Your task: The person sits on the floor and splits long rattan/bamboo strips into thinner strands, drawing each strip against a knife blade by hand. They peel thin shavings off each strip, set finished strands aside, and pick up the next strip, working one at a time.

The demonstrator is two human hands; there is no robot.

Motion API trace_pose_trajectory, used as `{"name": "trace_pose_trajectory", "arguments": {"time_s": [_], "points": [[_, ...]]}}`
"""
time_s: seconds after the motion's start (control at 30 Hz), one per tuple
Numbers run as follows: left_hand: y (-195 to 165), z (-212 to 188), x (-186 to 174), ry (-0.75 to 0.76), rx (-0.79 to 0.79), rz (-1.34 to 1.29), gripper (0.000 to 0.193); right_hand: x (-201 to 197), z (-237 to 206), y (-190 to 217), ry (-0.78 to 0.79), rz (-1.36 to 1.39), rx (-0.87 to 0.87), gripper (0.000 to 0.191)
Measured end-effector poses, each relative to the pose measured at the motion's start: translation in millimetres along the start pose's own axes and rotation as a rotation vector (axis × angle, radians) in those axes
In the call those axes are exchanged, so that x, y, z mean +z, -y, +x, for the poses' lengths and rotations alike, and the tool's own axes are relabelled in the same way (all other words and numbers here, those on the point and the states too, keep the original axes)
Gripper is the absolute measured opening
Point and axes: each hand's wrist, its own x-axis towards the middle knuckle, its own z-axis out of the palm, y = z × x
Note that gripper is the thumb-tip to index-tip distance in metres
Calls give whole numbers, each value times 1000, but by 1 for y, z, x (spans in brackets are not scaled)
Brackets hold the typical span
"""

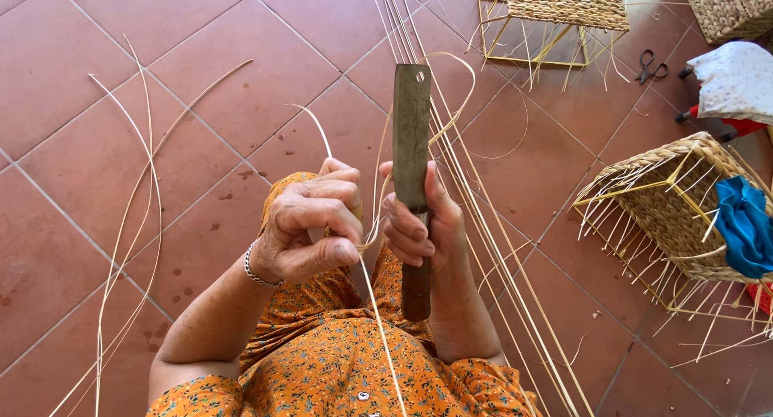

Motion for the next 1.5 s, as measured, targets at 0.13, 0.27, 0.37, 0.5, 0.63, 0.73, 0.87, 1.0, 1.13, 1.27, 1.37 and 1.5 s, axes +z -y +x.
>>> {"name": "trace_pose_trajectory", "arguments": {"time_s": [0.13,0.27,0.37,0.5,0.63,0.73,0.87,1.0,1.13,1.27,1.37,1.5], "points": [[12,-3,-1,4,-39,33,29,-23,3,10,2,-31,-42,60],[26,-8,-5,-42,-63,25,31,-46,10,22,-32,-4,-84,56],[35,-13,-9,-62,-94,-11,31,-63,13,28,-23,39,-105,55],[48,-20,-14,-94,-145,-25,28,-84,10,35,-27,59,-120,53],[58,-28,-17,-127,-171,-49,21,-100,3,51,-10,53,-161,55],[61,-32,-21,-127,-184,17,16,-104,-1,61,32,63,-167,55],[57,-33,-20,-153,-207,169,12,-95,-5,58,48,17,-239,57],[51,-34,-16,-331,-297,134,7,-75,-8,48,26,-81,-289,60],[57,-31,-15,-558,-584,-56,13,-63,-6,41,-96,-459,-309,68],[68,-29,-15,-507,-600,-1,13,-65,-5,21,-303,-662,-204,72],[77,-28,-13,-503,-582,-9,12,-68,-14,6,-388,-950,-70,73],[84,-26,-11,-507,-607,-18,11,-64,-25,6,-177,-968,6,73]]}}
